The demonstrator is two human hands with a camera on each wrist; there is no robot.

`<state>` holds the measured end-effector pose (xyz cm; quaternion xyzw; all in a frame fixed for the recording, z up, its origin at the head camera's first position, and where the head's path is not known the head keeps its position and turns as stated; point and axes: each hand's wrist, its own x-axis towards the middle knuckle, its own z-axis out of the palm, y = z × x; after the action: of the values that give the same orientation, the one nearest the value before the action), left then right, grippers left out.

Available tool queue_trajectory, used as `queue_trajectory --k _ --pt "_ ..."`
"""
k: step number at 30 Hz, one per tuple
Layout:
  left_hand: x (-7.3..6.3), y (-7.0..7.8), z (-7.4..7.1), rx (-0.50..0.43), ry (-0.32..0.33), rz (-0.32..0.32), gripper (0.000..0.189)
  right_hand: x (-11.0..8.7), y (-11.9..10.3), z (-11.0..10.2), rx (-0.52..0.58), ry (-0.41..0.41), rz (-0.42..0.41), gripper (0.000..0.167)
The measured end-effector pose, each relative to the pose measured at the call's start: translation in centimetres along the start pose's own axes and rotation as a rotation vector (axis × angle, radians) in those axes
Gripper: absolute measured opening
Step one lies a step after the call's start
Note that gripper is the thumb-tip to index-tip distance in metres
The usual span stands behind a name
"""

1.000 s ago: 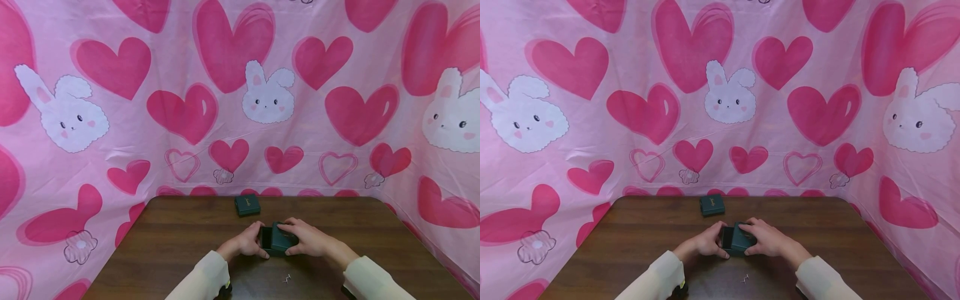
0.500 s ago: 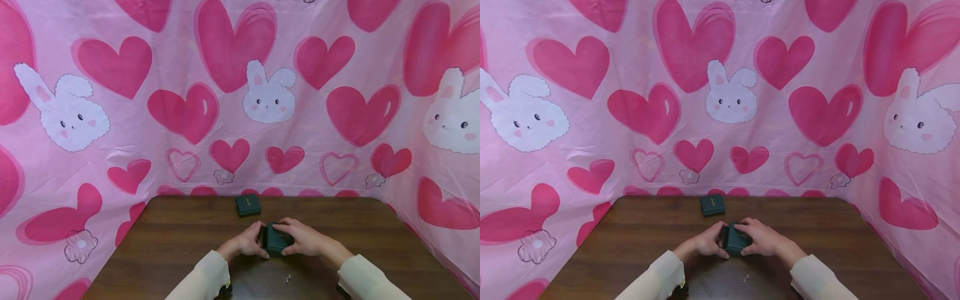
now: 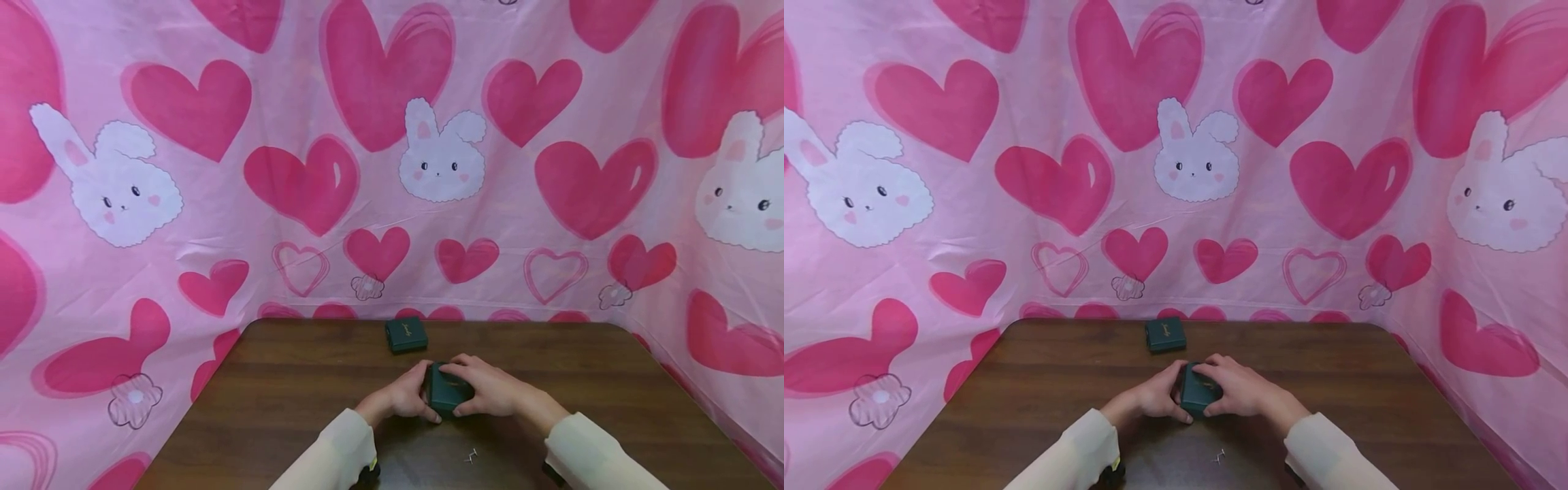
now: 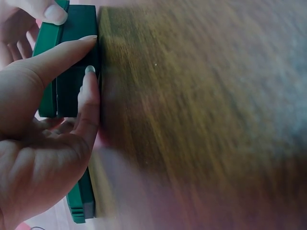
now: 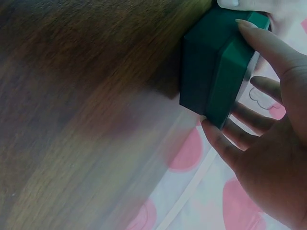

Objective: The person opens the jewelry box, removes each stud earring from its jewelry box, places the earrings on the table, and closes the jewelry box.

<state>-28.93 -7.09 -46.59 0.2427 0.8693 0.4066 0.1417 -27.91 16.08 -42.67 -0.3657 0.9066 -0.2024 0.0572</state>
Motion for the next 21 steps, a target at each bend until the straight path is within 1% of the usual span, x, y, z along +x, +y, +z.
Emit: queue_trajectory --k 6,10,14,21 --pt "0.17 -0.28 -0.07 -0.001 -0.013 -0.004 0.087 0.37 0.07 0.07 -0.001 -0.012 -0.003 0.073" --pt "0.30 -0.62 -0.05 0.008 -0.022 0.013 0.087 0.48 0.13 0.14 0.001 -0.018 0.003 0.073" --pt "0.45 -0.81 0.01 0.010 -0.020 0.014 0.088 0.50 0.14 0.15 0.009 -0.022 0.009 0.072" --pt "0.38 -0.47 -0.08 0.004 -0.018 0.003 0.088 0.50 -0.01 0.26 0.011 -0.026 0.013 0.072"
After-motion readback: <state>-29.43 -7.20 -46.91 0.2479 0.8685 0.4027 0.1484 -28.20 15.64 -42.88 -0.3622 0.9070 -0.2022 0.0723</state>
